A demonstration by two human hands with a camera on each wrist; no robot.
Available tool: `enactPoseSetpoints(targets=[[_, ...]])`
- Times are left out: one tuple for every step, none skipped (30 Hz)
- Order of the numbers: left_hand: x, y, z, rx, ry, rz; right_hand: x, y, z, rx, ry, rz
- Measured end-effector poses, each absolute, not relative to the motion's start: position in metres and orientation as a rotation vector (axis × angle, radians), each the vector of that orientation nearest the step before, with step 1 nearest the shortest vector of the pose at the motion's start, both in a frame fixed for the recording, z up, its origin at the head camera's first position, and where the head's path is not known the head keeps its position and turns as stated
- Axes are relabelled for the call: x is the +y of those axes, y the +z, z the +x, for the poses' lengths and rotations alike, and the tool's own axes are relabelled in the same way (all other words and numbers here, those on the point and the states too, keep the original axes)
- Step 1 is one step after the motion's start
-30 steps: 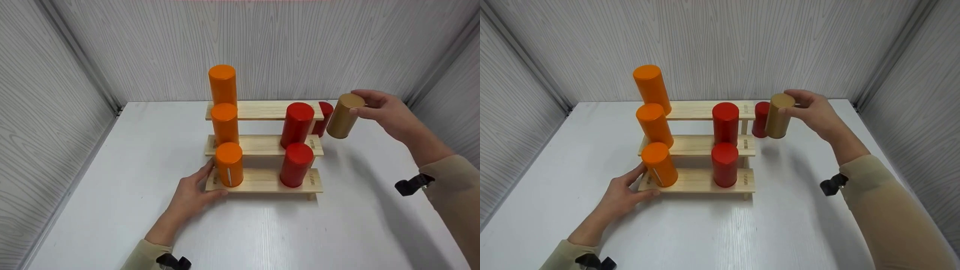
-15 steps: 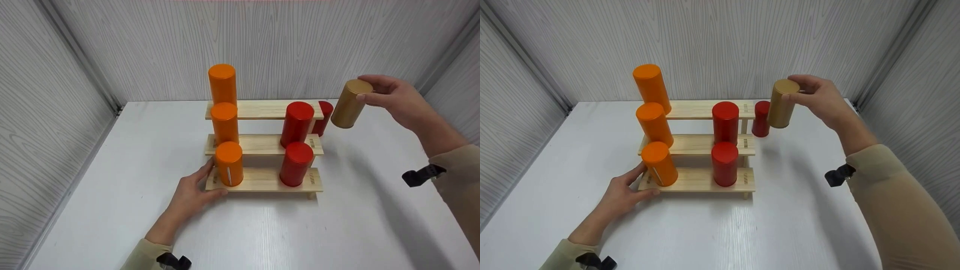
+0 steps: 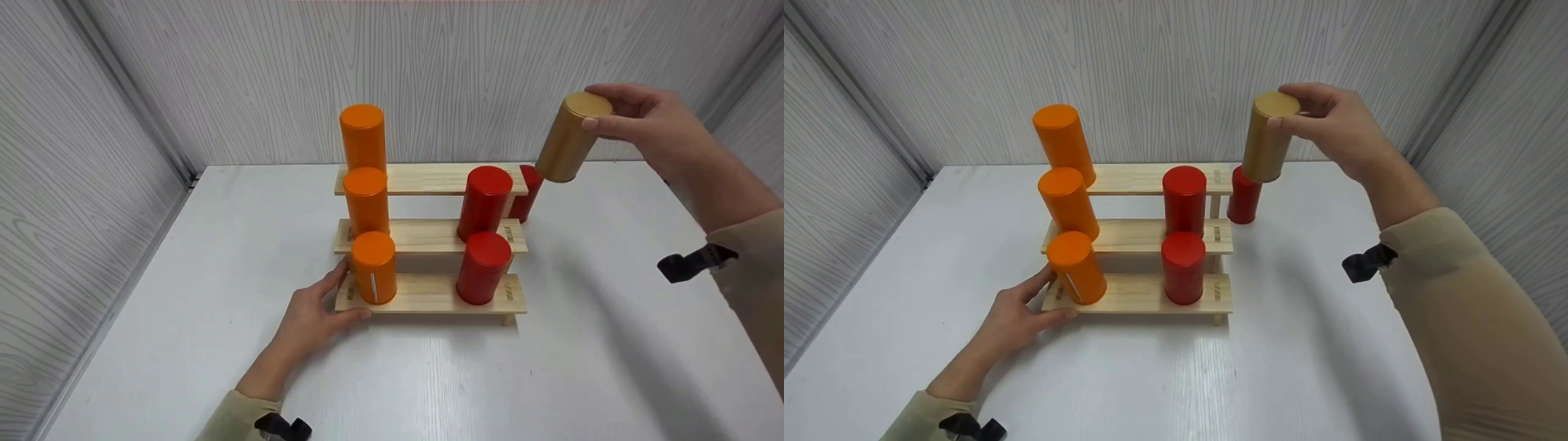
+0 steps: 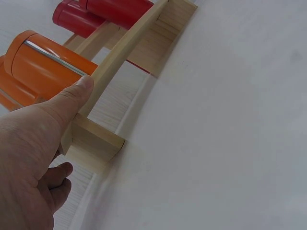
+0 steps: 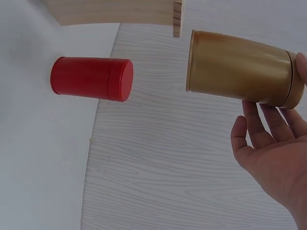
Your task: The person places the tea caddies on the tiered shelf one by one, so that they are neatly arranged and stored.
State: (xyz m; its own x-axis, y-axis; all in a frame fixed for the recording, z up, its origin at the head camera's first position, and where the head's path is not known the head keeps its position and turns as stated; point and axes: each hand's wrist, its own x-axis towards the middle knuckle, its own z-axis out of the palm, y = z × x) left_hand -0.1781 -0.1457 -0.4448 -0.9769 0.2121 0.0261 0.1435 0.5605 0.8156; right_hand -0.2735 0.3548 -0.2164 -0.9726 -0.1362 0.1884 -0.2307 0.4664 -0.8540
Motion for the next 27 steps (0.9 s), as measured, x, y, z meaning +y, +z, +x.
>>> enactPoseSetpoints(targets=[[-0.146, -0.445, -0.178, 2.708, 1.403, 0.308, 0.353, -0.214, -0.274, -2.599, 1.541, 0.341], [-0.146, -0.445, -0.178, 2.707, 1.401, 0.306, 0.350, -0.212, -0.274, -2.588, 1.541, 0.357], [-0.146, -0.445, -0.178, 2.707, 1.400, 0.305, 0.348, -0.210, -0.275, -2.578, 1.535, 0.375], [-0.146, -0.445, -0.178, 2.706, 1.399, 0.303, 0.346, -0.209, -0.275, -2.567, 1.538, 0.390], [-0.146, -0.445, -0.178, 2.705, 1.398, 0.301, 0.344, -0.207, -0.276, -2.558, 1.542, 0.401], [-0.146, -0.445, -0.178, 2.704, 1.397, 0.301, 0.342, -0.206, -0.276, -2.547, 1.552, 0.412], [-0.146, -0.445, -0.179, 2.703, 1.397, 0.302, 0.340, -0.204, -0.277, -2.541, 1.555, 0.418], [-0.146, -0.445, -0.179, 2.703, 1.394, 0.304, 0.337, -0.203, -0.277, -2.535, 1.556, 0.423], [-0.146, -0.445, -0.179, 2.703, 1.392, 0.307, 0.335, -0.202, -0.278, -2.530, 1.557, 0.428], [-0.146, -0.445, -0.179, 2.703, 1.392, 0.308, 0.333, -0.202, -0.278, -2.524, 1.567, 0.430], [-0.146, -0.445, -0.179, 2.704, 1.392, 0.312, 0.330, -0.201, -0.279, -2.519, 1.574, 0.432], [-0.146, -0.445, -0.179, 2.704, 1.394, 0.312, 0.327, -0.200, -0.280, -2.513, 1.584, 0.433], [-0.147, -0.445, -0.178, 2.704, 1.396, 0.309, 0.324, -0.199, -0.281, -2.508, 1.588, 0.435], [-0.147, -0.445, -0.178, 2.704, 1.397, 0.307, 0.321, -0.198, -0.282, -2.500, 1.607, 0.434], [-0.147, -0.445, -0.178, 2.705, 1.399, 0.306, 0.317, -0.198, -0.284, -2.493, 1.619, 0.435], [-0.148, -0.445, -0.178, 2.706, 1.401, 0.303, 0.314, -0.197, -0.285, -2.483, 1.640, 0.436], [-0.148, -0.445, -0.178, 2.708, 1.402, 0.304, 0.310, -0.196, -0.286, -2.464, 1.667, 0.448], [-0.148, -0.445, -0.178, 2.710, 1.405, 0.303, 0.306, -0.196, -0.287, -2.449, 1.686, 0.460], [-0.148, -0.445, -0.178, 2.713, 1.407, 0.310, 0.302, -0.196, -0.289, -2.435, 1.703, 0.467], [-0.148, -0.446, -0.178, 2.716, 1.406, 0.312, 0.298, -0.195, -0.290, -2.423, 1.720, 0.476], [-0.148, -0.446, -0.178, 2.718, 1.407, 0.315, 0.295, -0.195, -0.291, -2.412, 1.729, 0.489], [-0.148, -0.446, -0.178, 2.718, 1.410, 0.317, 0.291, -0.195, -0.292, -2.404, 1.740, 0.500], [-0.148, -0.446, -0.178, 2.718, 1.411, 0.320, 0.287, -0.195, -0.293, -2.398, 1.746, 0.513], [-0.148, -0.447, -0.178, 2.718, 1.413, 0.321, 0.284, -0.196, -0.294, -2.401, 1.742, 0.520], [-0.148, -0.447, -0.178, 2.715, 1.412, 0.319, 0.280, -0.196, -0.294, -2.403, 1.743, 0.526], [-0.147, -0.447, -0.178, 2.713, 1.410, 0.311, 0.277, -0.196, -0.295, -2.402, 1.745, 0.537], [-0.147, -0.447, -0.178, 2.709, 1.412, 0.310, 0.274, -0.196, -0.296, -2.405, 1.743, 0.549]])
